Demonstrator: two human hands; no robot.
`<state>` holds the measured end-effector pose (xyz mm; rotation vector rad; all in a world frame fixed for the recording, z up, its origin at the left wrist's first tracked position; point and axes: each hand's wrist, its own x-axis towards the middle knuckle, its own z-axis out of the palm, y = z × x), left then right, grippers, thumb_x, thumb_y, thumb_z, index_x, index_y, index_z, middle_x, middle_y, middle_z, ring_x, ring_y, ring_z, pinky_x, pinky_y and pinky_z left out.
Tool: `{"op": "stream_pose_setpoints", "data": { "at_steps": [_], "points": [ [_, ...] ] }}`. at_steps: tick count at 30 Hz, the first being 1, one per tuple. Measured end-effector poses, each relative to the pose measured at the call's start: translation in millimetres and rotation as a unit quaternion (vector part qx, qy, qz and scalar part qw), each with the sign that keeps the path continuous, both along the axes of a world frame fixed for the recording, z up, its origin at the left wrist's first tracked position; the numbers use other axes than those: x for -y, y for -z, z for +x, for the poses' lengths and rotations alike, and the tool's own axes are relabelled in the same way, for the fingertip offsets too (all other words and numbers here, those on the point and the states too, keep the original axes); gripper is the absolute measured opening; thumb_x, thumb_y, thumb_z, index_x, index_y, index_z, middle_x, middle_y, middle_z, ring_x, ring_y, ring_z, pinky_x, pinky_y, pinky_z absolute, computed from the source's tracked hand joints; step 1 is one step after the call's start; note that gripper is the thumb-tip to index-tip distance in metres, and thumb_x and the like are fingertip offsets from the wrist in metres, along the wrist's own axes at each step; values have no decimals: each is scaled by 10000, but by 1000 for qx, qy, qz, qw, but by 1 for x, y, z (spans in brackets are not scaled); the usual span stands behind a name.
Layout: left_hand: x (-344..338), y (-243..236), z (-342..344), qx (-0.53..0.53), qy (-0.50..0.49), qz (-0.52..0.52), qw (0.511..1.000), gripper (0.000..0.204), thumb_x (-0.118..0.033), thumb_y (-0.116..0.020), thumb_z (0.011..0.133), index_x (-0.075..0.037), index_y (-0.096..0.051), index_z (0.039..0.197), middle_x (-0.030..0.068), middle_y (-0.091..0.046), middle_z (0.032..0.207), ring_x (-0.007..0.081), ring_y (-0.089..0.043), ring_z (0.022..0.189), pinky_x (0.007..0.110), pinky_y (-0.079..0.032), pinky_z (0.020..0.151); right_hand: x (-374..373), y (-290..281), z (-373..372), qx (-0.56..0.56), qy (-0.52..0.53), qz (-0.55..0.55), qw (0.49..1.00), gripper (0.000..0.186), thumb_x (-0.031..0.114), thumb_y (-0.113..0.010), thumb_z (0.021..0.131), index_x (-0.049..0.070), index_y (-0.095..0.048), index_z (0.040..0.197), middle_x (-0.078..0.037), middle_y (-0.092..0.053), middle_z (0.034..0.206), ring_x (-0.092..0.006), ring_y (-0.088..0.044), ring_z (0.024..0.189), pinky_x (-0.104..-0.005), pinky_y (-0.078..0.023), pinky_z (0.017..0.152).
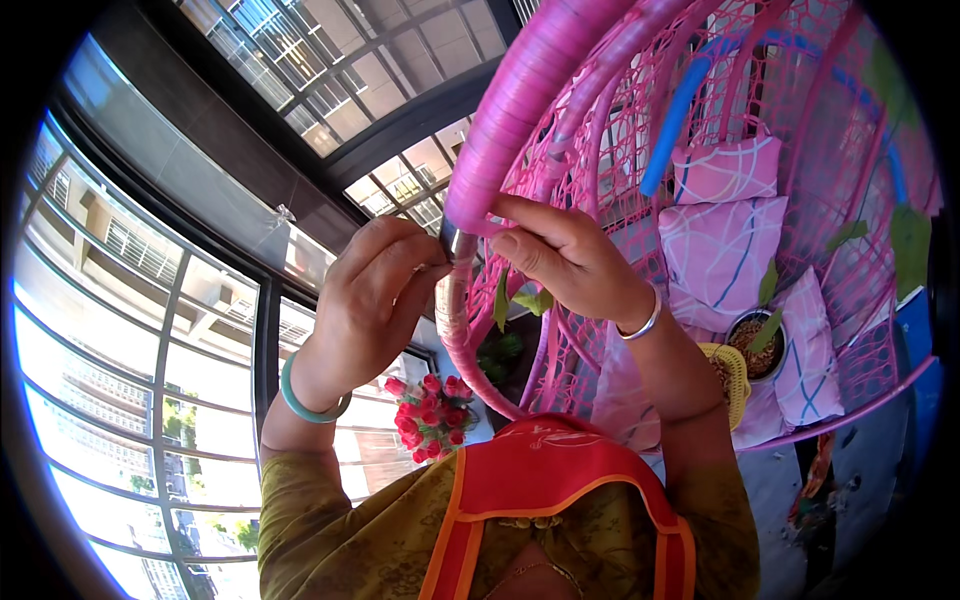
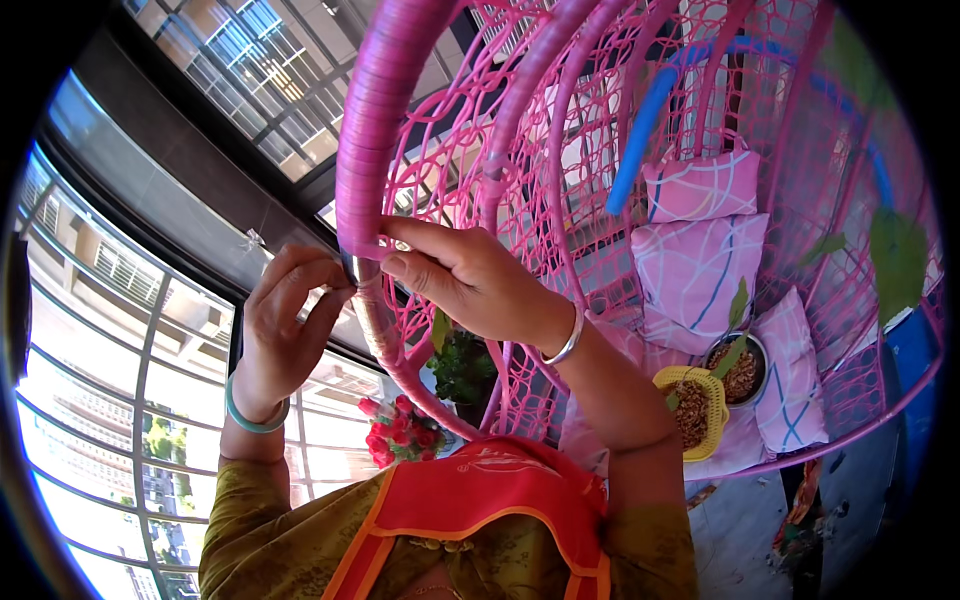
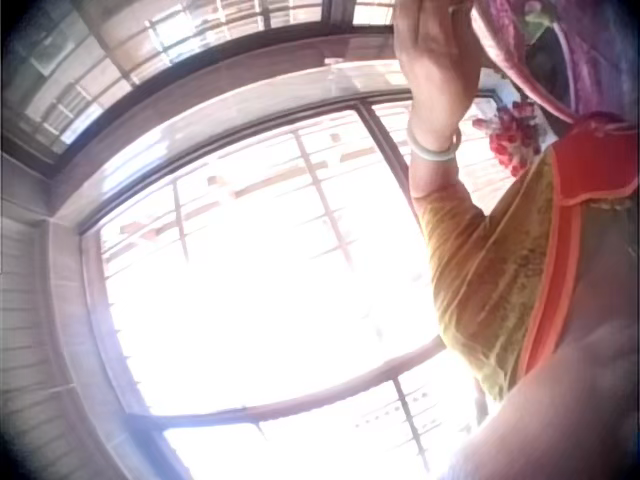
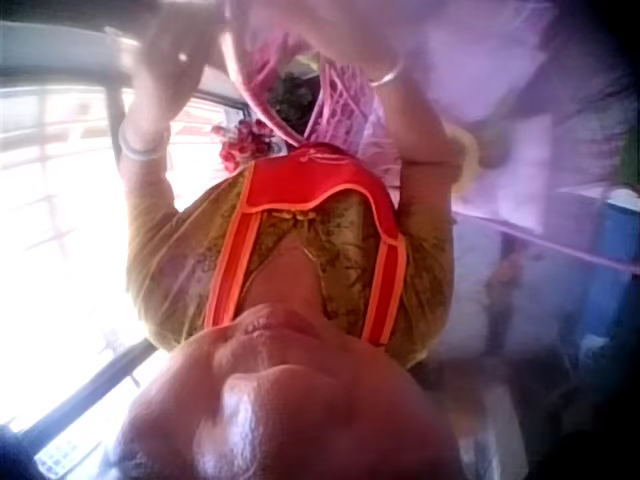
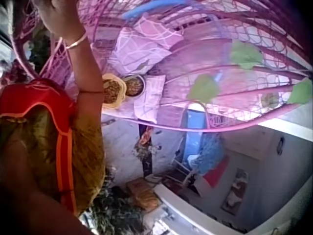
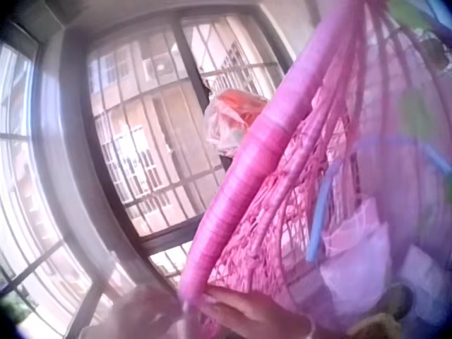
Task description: The person wraps pink plastic ribbon around a pink wicker chair frame by hand.
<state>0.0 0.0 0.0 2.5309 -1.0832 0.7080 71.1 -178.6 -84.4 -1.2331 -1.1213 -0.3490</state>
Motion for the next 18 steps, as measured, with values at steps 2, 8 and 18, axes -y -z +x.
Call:
{"op": "stream_pose_setpoints", "data": {
  "at_steps": [2,8,18],
  "points": [
    [-3,-7,-2,21,-17,35,999,261,82,-617,689,4,-504,912,126,-507,823,289,-535,728,368,-439,614,-6,-5,-2,-18,-16,-9,1000,346,170,-485,915,2,-471,1216,-44,-504,615,-53,-432,509,-230,-369,488],
    [6,12,3,-2,4,9,1000,266,115,-588,699,11,-461,908,129,-477,796,277,-505,687,340,-417,580,6,-1,-4,-4,-14,0,1000,342,180,-488,913,-4,-478,1201,-48,-520,621,-60,-451,514,-239,-379,491],
    [17,53,-2,153,-81,-51,984,509,57,-698,577,10,-424,1004,145,-490,875,274,-523,748,322,-441,621,8,0,-6,-28,-8,-27,999,333,152,-498,904,6,-475,1202,-74,-561,668,-82,-519,556,-252,-412,518]
  ]
}}
